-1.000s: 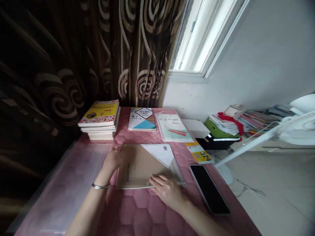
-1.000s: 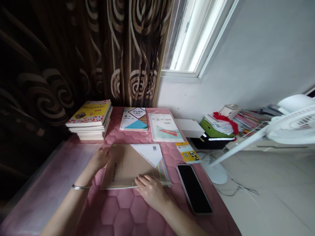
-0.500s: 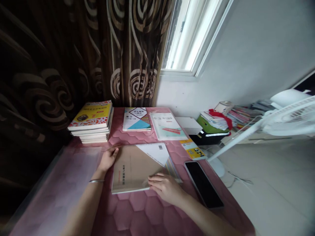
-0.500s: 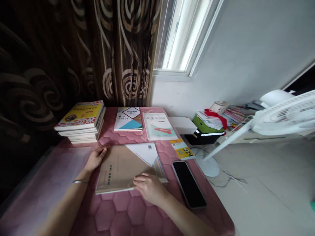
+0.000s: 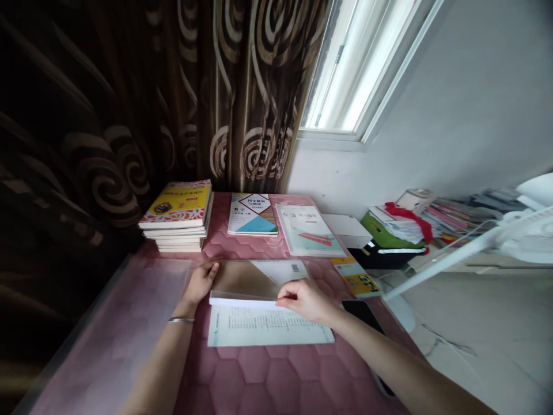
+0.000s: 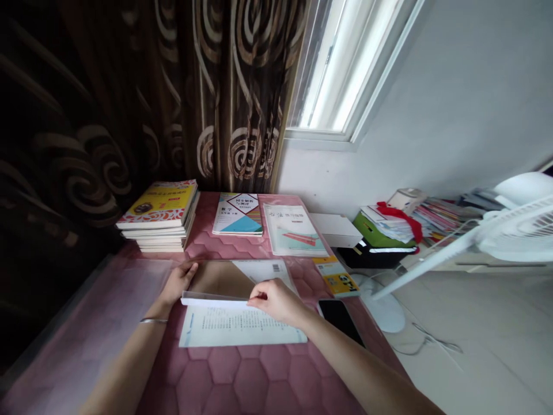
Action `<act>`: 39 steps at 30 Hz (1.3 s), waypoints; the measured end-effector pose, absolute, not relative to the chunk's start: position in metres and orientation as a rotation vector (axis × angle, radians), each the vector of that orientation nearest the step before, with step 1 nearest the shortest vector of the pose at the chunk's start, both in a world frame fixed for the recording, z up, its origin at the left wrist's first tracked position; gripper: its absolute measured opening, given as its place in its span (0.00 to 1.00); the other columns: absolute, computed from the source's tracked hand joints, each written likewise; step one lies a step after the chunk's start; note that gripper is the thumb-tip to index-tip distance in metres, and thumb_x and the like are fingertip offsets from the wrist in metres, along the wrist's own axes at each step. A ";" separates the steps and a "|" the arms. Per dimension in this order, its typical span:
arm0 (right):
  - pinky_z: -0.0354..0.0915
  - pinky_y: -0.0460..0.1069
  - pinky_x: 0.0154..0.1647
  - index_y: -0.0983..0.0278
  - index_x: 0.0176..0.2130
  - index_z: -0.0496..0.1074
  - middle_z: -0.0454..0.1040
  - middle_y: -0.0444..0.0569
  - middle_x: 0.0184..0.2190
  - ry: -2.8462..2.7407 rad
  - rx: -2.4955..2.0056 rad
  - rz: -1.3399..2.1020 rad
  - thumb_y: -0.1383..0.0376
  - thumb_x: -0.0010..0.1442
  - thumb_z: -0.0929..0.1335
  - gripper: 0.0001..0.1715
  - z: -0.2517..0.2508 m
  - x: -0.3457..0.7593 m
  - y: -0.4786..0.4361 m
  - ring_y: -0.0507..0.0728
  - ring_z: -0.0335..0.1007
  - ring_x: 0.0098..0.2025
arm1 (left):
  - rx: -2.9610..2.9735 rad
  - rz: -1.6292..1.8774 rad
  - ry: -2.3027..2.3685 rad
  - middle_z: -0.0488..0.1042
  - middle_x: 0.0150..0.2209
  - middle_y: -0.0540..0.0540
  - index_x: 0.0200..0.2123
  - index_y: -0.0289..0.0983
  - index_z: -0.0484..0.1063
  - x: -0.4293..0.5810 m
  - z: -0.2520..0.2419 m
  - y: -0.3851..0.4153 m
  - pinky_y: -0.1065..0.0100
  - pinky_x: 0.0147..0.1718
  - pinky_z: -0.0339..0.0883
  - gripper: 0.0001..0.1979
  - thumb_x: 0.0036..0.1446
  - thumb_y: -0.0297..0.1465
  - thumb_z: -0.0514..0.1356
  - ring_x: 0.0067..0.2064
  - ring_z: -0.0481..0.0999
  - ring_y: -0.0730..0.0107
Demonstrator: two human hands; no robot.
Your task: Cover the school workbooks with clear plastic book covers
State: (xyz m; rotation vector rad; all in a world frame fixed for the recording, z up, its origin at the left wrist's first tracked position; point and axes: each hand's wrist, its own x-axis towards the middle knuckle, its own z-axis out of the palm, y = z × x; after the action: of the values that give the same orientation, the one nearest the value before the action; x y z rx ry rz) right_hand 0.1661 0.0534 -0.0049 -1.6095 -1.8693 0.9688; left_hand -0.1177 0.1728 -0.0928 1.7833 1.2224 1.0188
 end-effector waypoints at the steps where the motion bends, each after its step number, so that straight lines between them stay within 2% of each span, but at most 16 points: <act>1: 0.58 0.44 0.24 0.62 0.23 0.75 0.75 0.42 0.20 -1.829 -1.600 1.048 0.61 0.50 0.69 0.09 -0.009 0.167 0.054 0.51 0.66 0.23 | 1.781 1.018 1.221 0.76 0.50 0.40 0.44 0.35 0.77 -0.118 -0.094 0.173 0.58 0.57 0.59 0.24 0.58 0.48 0.53 0.53 0.73 0.56; 5: 0.56 0.43 0.23 0.64 0.20 0.72 0.71 0.40 0.18 -1.714 -1.541 1.267 0.60 0.43 0.73 0.10 -0.016 0.171 0.060 0.49 0.62 0.21 | 1.740 1.026 1.219 0.77 0.49 0.40 0.43 0.35 0.77 -0.119 -0.096 0.175 0.57 0.57 0.60 0.28 0.55 0.51 0.54 0.52 0.73 0.55; 8: 0.56 0.44 0.25 0.64 0.21 0.72 0.71 0.40 0.18 -1.780 -1.530 1.222 0.61 0.44 0.73 0.10 0.003 0.175 0.074 0.49 0.62 0.22 | 1.687 1.046 1.214 0.77 0.49 0.39 0.42 0.34 0.76 -0.120 -0.097 0.175 0.56 0.57 0.61 0.30 0.54 0.54 0.53 0.52 0.73 0.54; 12: 0.58 0.44 0.28 0.64 0.25 0.74 0.74 0.42 0.23 -1.961 -1.510 0.835 0.60 0.51 0.71 0.10 0.047 0.178 0.118 0.50 0.66 0.25 | 1.615 1.077 1.299 0.77 0.48 0.38 0.44 0.33 0.74 -0.122 -0.100 0.175 0.55 0.56 0.62 0.29 0.57 0.52 0.50 0.52 0.74 0.54; 16: 0.61 0.46 0.35 0.63 0.28 0.76 0.77 0.44 0.27 -2.043 -1.606 0.319 0.65 0.54 0.71 0.05 0.079 0.174 0.188 0.52 0.70 0.30 | 1.722 1.142 1.335 0.74 0.52 0.40 0.51 0.36 0.68 -0.120 -0.108 0.178 0.56 0.57 0.60 0.22 0.59 0.44 0.52 0.55 0.71 0.58; 21: 0.63 0.51 0.46 0.63 0.31 0.79 0.75 0.51 0.39 -1.768 -1.738 -0.120 0.67 0.57 0.69 0.07 0.063 0.158 0.252 0.57 0.71 0.41 | 1.959 1.155 1.348 0.72 0.53 0.39 0.55 0.36 0.61 -0.116 -0.114 0.180 0.56 0.55 0.63 0.23 0.56 0.34 0.58 0.54 0.72 0.60; 25: 0.66 0.52 0.48 0.66 0.43 0.77 0.71 0.56 0.47 -1.618 -1.773 -0.074 0.71 0.58 0.65 0.15 0.034 0.145 0.265 0.59 0.71 0.45 | 2.141 1.059 1.396 0.72 0.51 0.38 0.49 0.36 0.67 -0.115 -0.113 0.179 0.56 0.55 0.65 0.16 0.57 0.33 0.56 0.54 0.72 0.59; 28: 0.63 0.52 0.55 0.66 0.51 0.73 0.66 0.57 0.54 -1.690 -1.661 -0.057 0.71 0.57 0.65 0.21 0.014 0.140 0.247 0.59 0.67 0.53 | 2.254 1.026 1.403 0.69 0.56 0.39 0.49 0.37 0.70 -0.114 -0.112 0.179 0.56 0.58 0.61 0.16 0.58 0.32 0.54 0.58 0.68 0.59; 30: 0.61 0.54 0.58 0.65 0.50 0.73 0.66 0.56 0.54 -1.845 -1.482 -0.012 0.68 0.58 0.66 0.19 0.001 0.138 0.215 0.59 0.66 0.55 | 2.304 1.016 1.419 0.68 0.57 0.38 0.51 0.36 0.70 -0.113 -0.113 0.180 0.57 0.59 0.61 0.17 0.59 0.32 0.53 0.58 0.68 0.59; 33: 0.64 0.54 0.55 0.62 0.48 0.73 0.69 0.54 0.53 -2.187 -1.240 0.119 0.62 0.63 0.63 0.16 -0.022 0.139 0.141 0.57 0.67 0.53 | 2.380 0.975 1.448 0.69 0.57 0.37 0.50 0.34 0.71 -0.112 -0.115 0.182 0.58 0.59 0.62 0.18 0.60 0.33 0.51 0.57 0.69 0.58; 36: 0.63 0.54 0.56 0.61 0.51 0.72 0.70 0.52 0.54 -2.534 -1.108 0.179 0.55 0.63 0.64 0.21 -0.043 0.141 0.060 0.58 0.67 0.54 | 2.458 0.926 1.472 0.69 0.57 0.37 0.50 0.34 0.71 -0.112 -0.116 0.184 0.58 0.59 0.61 0.18 0.61 0.33 0.50 0.58 0.69 0.58; 38: 0.59 0.58 0.60 0.62 0.54 0.69 0.68 0.53 0.57 -2.680 -1.070 0.088 0.50 0.60 0.66 0.28 -0.054 0.145 0.022 0.63 0.61 0.59 | 2.490 0.903 1.488 0.69 0.57 0.37 0.51 0.34 0.71 -0.112 -0.118 0.185 0.58 0.59 0.62 0.18 0.62 0.32 0.50 0.57 0.69 0.58; 39: 0.58 0.59 0.60 0.63 0.55 0.68 0.68 0.55 0.57 -2.712 -1.085 0.004 0.51 0.60 0.66 0.28 -0.060 0.148 0.009 0.63 0.60 0.60 | 2.500 0.897 1.497 0.69 0.56 0.37 0.51 0.34 0.71 -0.112 -0.118 0.186 0.58 0.58 0.62 0.18 0.61 0.32 0.50 0.57 0.70 0.58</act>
State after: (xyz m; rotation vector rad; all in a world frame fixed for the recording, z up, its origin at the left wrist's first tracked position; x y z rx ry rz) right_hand 0.1477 0.0094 -0.0597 -1.0845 -2.7122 0.0039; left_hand -0.1119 0.1857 -0.1181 2.4996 1.4968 0.8969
